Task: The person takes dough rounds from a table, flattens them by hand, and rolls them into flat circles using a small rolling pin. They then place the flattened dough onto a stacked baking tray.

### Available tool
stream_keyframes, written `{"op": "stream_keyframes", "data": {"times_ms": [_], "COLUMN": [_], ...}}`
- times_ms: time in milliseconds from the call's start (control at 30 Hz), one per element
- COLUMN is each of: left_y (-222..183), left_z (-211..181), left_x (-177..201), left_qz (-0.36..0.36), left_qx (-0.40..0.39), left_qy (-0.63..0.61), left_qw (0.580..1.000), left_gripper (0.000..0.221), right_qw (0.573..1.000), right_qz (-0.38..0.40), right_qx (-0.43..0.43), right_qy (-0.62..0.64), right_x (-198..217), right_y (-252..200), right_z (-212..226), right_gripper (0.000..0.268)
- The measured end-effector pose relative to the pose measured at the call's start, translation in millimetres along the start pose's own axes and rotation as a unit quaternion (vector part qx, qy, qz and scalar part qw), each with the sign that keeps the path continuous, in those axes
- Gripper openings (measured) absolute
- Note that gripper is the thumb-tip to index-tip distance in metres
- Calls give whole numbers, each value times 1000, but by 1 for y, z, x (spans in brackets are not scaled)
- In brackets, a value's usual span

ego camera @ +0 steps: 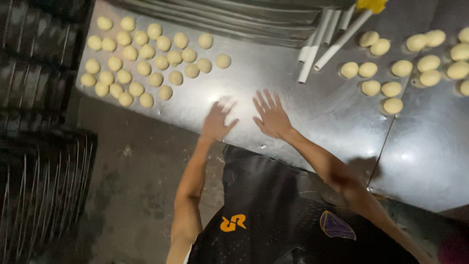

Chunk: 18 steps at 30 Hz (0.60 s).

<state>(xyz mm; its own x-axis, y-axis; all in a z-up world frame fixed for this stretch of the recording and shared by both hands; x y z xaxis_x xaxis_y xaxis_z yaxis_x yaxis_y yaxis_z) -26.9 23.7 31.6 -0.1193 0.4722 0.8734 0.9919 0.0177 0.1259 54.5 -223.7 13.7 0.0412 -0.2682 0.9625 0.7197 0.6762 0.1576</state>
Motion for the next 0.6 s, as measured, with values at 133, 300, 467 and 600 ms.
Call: {"op": "stream_keyframes", "data": {"times_ms": [133,300,467,600], "left_y": [29,51,24,31], "left_z": [39,-23,-66,-60], "left_x": [8,-58,-56,-45], "left_qz": [-133,-128,-32,-29], "left_qx": [92,122,-44,-83], "left_qy": [77,157,44,16], "left_qw": [984,972,998,996], "left_gripper": [73,77,71,72], "right_qw": [995,994,915,904], "right_qz": [-21,-70,-215,-276], "right_qx": [41,-22,-220,-265], "right_qy": [91,86,261,192], "right_x": [28,33,26,23], "right_y": [-35,-36,-25,-15], "right_z": [5,23,24,-3], "right_gripper": [64,58,41,46]}}
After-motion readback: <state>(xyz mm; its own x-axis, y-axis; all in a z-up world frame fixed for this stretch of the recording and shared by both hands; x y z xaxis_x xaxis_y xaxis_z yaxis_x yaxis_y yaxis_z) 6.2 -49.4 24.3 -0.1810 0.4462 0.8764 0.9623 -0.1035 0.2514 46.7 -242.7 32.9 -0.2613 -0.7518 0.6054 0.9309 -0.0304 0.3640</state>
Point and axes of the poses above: each hand's wrist, its own y-axis towards the middle knuckle, its own x-axis out of the back of the hand, z = x × y, the point moved 1 cm from there along y, towards the middle knuckle, and after that the axes turned 14 degrees about -z, right-handed, at the moved point
